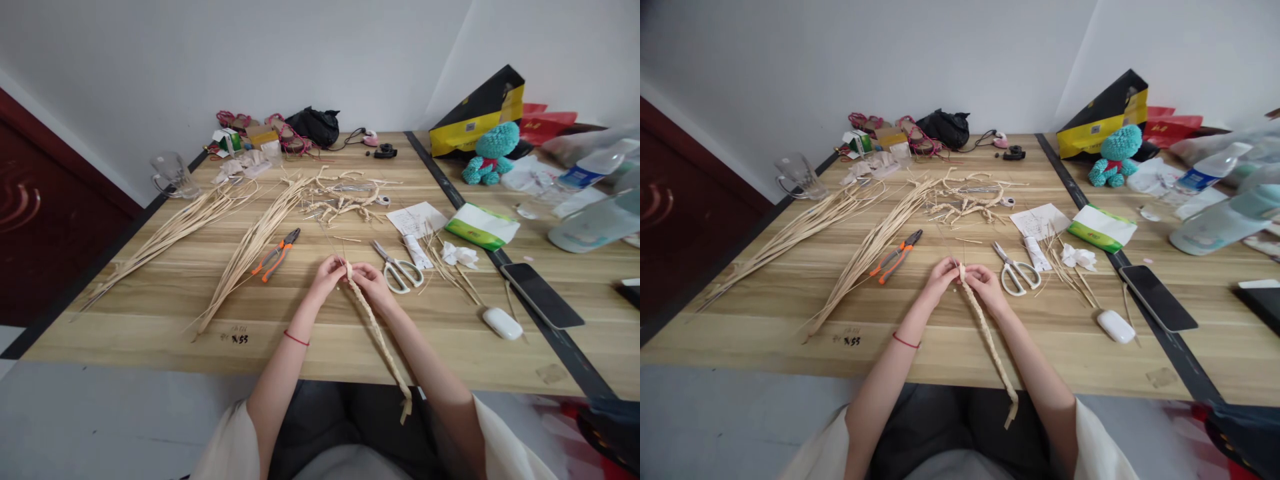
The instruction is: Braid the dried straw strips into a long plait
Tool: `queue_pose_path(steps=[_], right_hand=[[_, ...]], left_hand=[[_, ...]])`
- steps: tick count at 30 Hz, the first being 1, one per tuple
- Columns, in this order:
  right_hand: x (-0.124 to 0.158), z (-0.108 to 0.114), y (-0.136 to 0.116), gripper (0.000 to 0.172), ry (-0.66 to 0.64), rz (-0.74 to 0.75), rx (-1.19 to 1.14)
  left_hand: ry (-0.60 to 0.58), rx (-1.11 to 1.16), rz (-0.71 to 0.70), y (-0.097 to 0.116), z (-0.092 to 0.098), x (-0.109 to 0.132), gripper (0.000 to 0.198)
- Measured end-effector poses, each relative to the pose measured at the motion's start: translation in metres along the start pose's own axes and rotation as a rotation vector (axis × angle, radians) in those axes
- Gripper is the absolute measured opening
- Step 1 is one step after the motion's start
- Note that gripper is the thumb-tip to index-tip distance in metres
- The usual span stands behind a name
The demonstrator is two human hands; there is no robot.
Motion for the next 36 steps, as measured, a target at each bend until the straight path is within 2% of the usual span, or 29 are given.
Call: queue_pose_path(steps=[11,21,36], right_hand=[[0.0010,-0.0039,-0.0006,0.035,-0.024,-0.025,0.030],[0.0020,-0.0055,-0.0054,0.023,-0.003,-0.010,0.059],[0.0012,-0.0062,-0.0028,0.033,-0.028,-0.014,0.042]], left_hand=[[0.030,-0.027,0.015,-0.0014,0.0041,-0.0002,0.018],[0.029,-0.044,0.019,-0.0016,0.0036,-0.0006,0.014],[0.065,-0.028,0.017,-0.0019,0.0069,0.0000,0.016]])
Point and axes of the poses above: each hand's wrist, its own x-axis away from the middle knuckle, its own z-axis out of the back of the hand, y = z × x, the point moved 8 cm from there along -x, towards the middle knuckle, and after that the axes turned 15 degrees about -y, right-handed, at the moved point
